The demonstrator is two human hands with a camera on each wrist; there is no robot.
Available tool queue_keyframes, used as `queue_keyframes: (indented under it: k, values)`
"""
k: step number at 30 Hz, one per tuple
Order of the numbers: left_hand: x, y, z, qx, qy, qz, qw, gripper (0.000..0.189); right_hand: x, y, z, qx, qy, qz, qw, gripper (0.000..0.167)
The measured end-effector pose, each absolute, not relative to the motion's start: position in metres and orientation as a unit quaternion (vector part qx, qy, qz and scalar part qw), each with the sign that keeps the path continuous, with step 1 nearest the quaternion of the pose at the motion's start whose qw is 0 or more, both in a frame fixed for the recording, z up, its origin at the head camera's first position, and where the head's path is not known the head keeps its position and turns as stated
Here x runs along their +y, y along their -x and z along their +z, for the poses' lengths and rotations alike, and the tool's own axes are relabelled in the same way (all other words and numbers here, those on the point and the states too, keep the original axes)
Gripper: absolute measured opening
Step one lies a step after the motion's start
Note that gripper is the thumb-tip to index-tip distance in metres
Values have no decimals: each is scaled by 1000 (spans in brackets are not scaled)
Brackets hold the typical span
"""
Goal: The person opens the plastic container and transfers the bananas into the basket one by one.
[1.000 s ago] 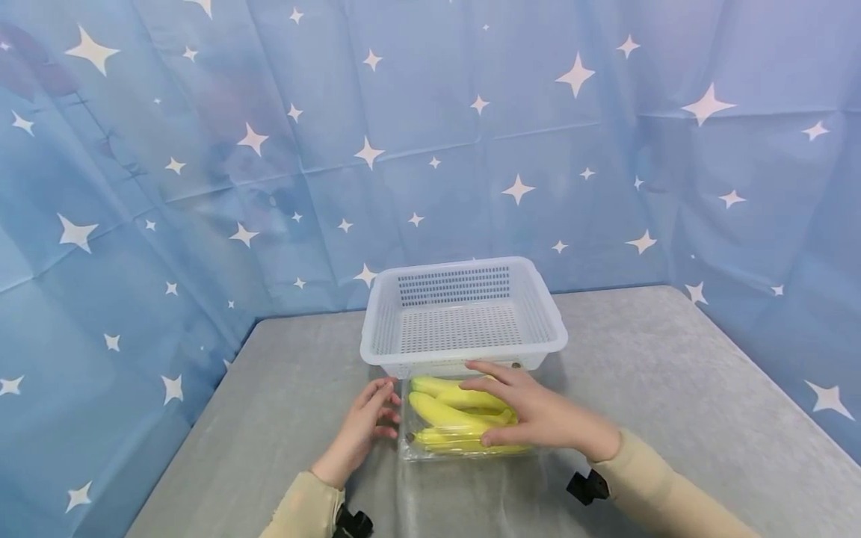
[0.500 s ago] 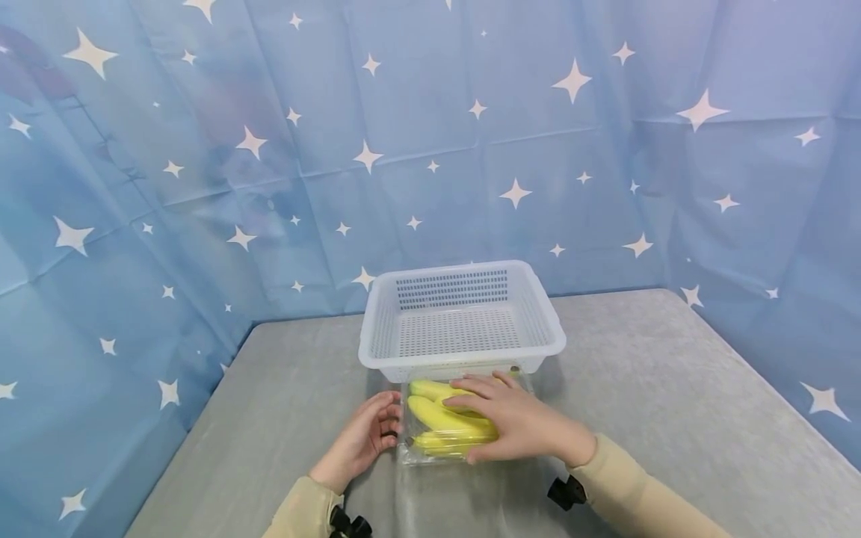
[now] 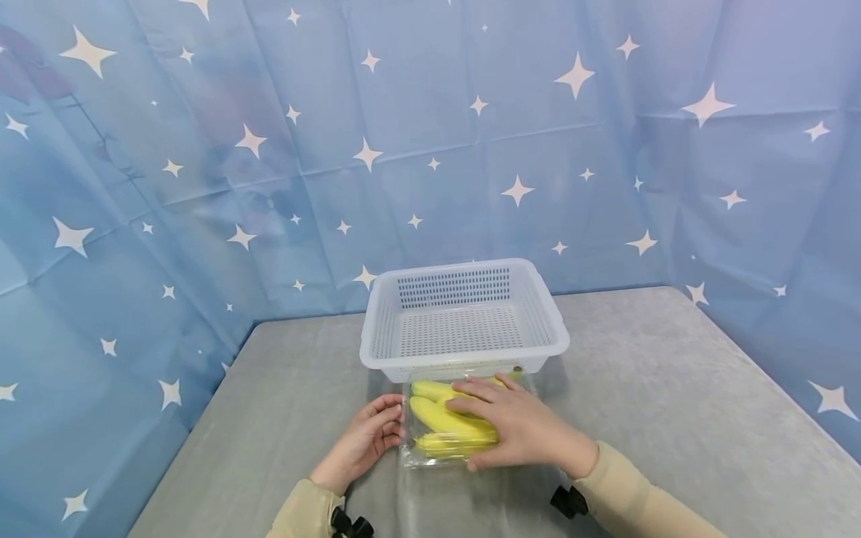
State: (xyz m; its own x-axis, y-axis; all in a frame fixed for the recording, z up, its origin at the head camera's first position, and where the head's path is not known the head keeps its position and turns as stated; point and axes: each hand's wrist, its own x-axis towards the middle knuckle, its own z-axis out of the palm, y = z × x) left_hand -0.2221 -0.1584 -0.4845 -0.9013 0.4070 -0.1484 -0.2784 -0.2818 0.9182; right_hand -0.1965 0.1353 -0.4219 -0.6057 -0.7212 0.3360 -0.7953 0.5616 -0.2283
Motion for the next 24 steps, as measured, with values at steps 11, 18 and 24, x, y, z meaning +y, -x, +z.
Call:
queue_keyframes:
  k: [11,18,24]
  values:
    - [-158,220,-486,559,-54,802,201,13,126,189,-420,-899,-397,161,89,81]
    - [-156,219,-486,556,-62,803,205,14,127,187,-423,-903,-385,161,106,79]
    - [-158,219,-487,558,-60,802,205,14,126,187,-424,-904,-383,152,113,79]
